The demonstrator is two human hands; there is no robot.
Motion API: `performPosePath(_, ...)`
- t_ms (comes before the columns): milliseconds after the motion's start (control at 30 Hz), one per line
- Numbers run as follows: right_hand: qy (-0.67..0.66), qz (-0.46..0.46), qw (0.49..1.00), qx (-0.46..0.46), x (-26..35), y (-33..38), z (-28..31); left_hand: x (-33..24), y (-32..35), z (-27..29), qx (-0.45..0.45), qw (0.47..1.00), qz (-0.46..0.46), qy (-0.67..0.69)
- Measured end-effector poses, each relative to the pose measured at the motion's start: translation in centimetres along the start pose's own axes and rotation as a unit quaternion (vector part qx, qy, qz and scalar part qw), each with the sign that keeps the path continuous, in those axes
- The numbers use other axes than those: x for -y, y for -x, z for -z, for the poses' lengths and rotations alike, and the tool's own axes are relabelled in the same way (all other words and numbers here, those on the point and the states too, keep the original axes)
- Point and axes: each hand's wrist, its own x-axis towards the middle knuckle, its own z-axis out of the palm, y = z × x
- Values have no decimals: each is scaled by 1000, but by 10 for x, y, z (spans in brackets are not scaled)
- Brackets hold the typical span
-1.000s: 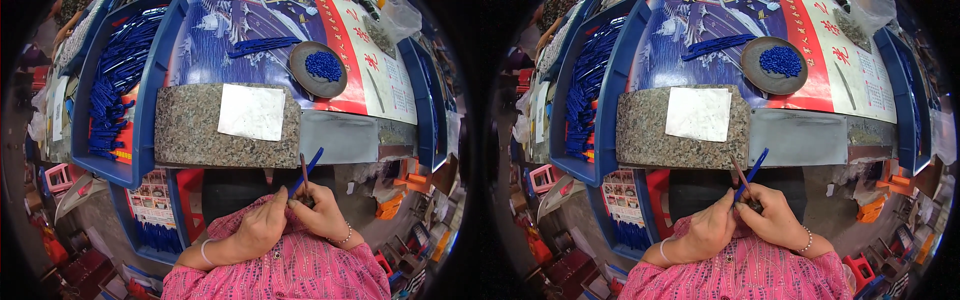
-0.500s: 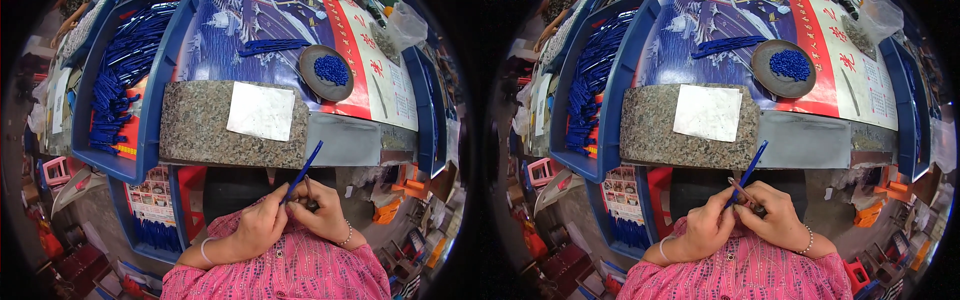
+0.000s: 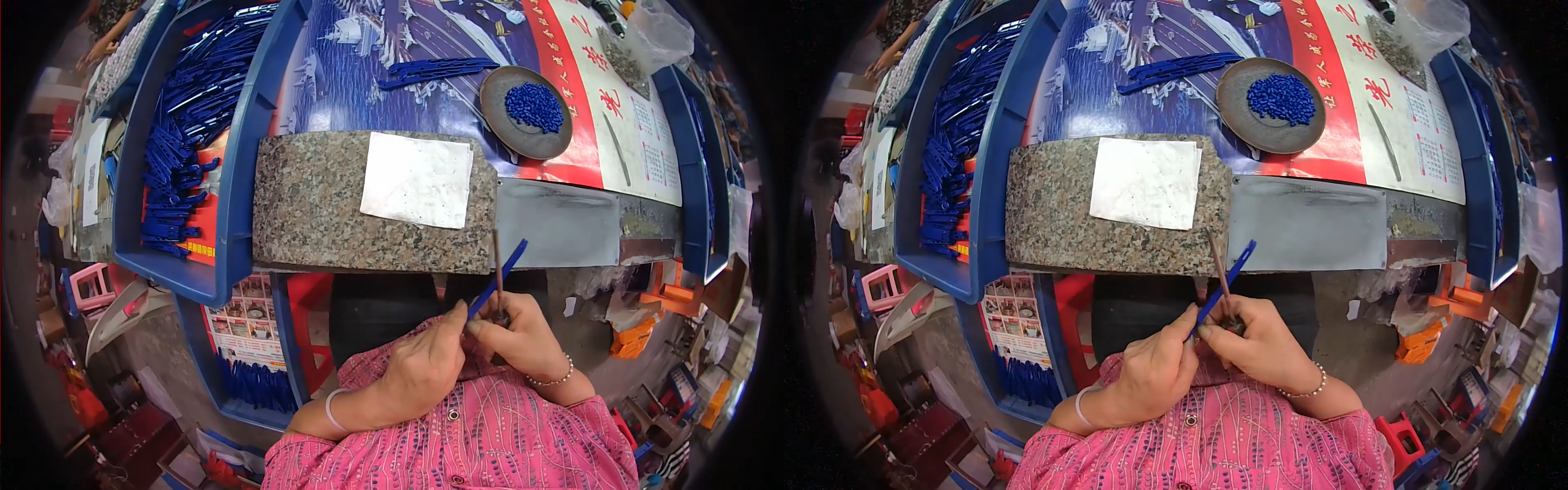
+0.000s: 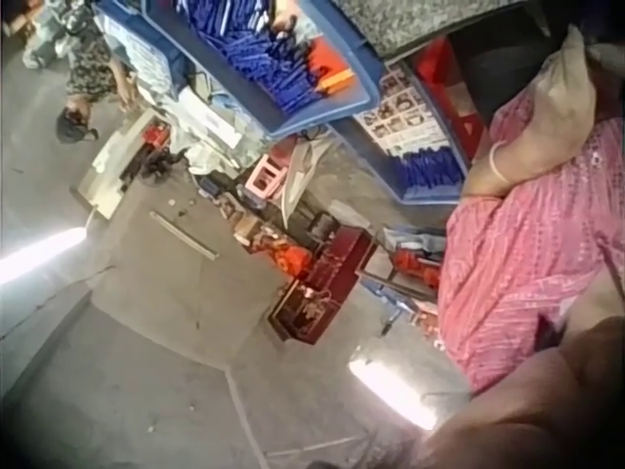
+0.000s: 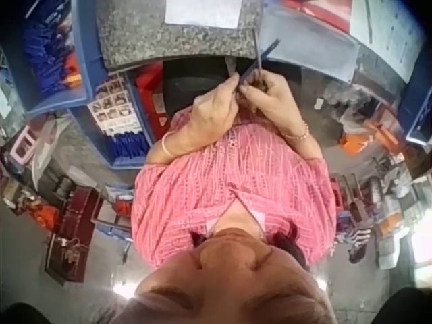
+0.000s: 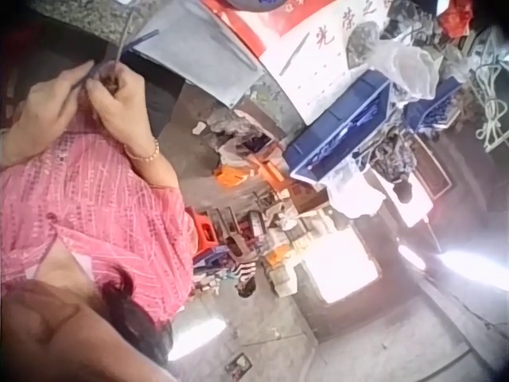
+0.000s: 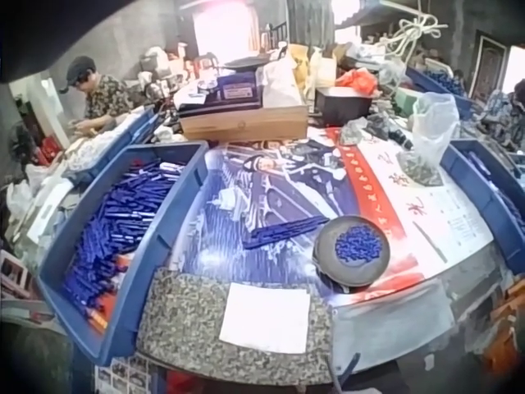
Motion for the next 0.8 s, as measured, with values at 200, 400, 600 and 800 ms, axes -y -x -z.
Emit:
performPosePath(200, 153, 158, 976, 11, -8, -2, 5, -4, 1, 2, -6, 1000, 26, 15)
performPosePath(400, 62, 185, 979, -65, -2, 1, 11, -9, 3, 10, 33, 991, 78, 103)
performPosePath(600, -79, 160, 983, -51, 2, 3, 13, -8, 5, 6, 37, 990, 57, 122)
performPosePath(800, -95, 180, 978, -54, -1, 2, 11, -11, -1, 6, 39, 985, 72, 155)
